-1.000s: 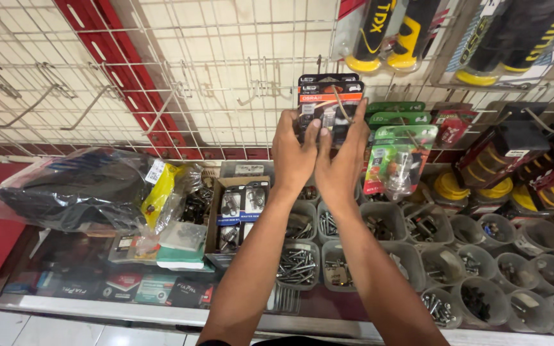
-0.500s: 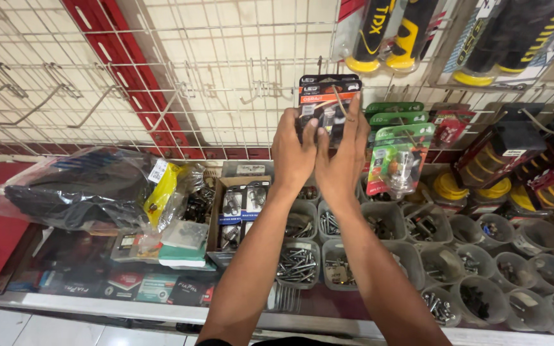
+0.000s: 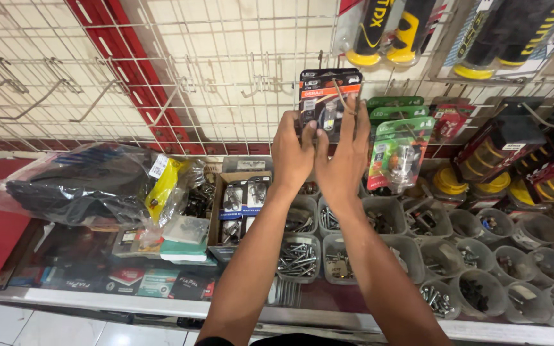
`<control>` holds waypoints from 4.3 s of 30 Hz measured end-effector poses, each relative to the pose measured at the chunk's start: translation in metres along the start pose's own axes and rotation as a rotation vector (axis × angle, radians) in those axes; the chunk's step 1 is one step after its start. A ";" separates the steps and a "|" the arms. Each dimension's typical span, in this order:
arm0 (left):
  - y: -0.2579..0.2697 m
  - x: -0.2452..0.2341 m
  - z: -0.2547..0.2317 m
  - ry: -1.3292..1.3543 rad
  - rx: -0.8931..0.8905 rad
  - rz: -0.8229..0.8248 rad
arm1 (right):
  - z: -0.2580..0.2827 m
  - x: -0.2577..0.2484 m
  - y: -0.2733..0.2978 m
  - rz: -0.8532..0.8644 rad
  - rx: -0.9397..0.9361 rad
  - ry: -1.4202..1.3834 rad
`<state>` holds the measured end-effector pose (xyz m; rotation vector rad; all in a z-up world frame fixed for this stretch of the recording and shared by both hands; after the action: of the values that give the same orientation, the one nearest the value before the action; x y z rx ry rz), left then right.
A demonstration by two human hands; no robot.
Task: The person picks up packaged motorcycle light bulbs and small parts in bags, turning them over and placing them back onto a display counter or hanging them on a wire rack.
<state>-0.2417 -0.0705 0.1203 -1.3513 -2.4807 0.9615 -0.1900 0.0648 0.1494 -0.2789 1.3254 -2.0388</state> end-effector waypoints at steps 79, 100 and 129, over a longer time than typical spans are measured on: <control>0.461 -0.337 -0.165 -1.192 -0.364 -0.698 | 0.259 -0.209 0.317 1.180 -0.407 -1.109; 0.687 -0.310 -0.343 -1.445 -0.531 -1.219 | 0.288 -0.450 0.383 1.427 -0.742 -1.544; 0.851 -0.287 -0.434 -1.776 -1.088 -1.905 | 0.350 -0.644 0.491 1.909 -1.168 -2.169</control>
<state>0.7006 0.2285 -0.0083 -1.6001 1.4861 0.0892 0.6779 0.1019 -0.0028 -0.7771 0.2772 0.9956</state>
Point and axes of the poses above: each hand's wrist, its own y-axis away from the middle knuckle, its own x-axis out of the palm, z = x × y, the point moved 9 cm from there along -y, towards the middle knuckle, and after that the axes turned 9 degrees about -z, right-handed, at the moved point
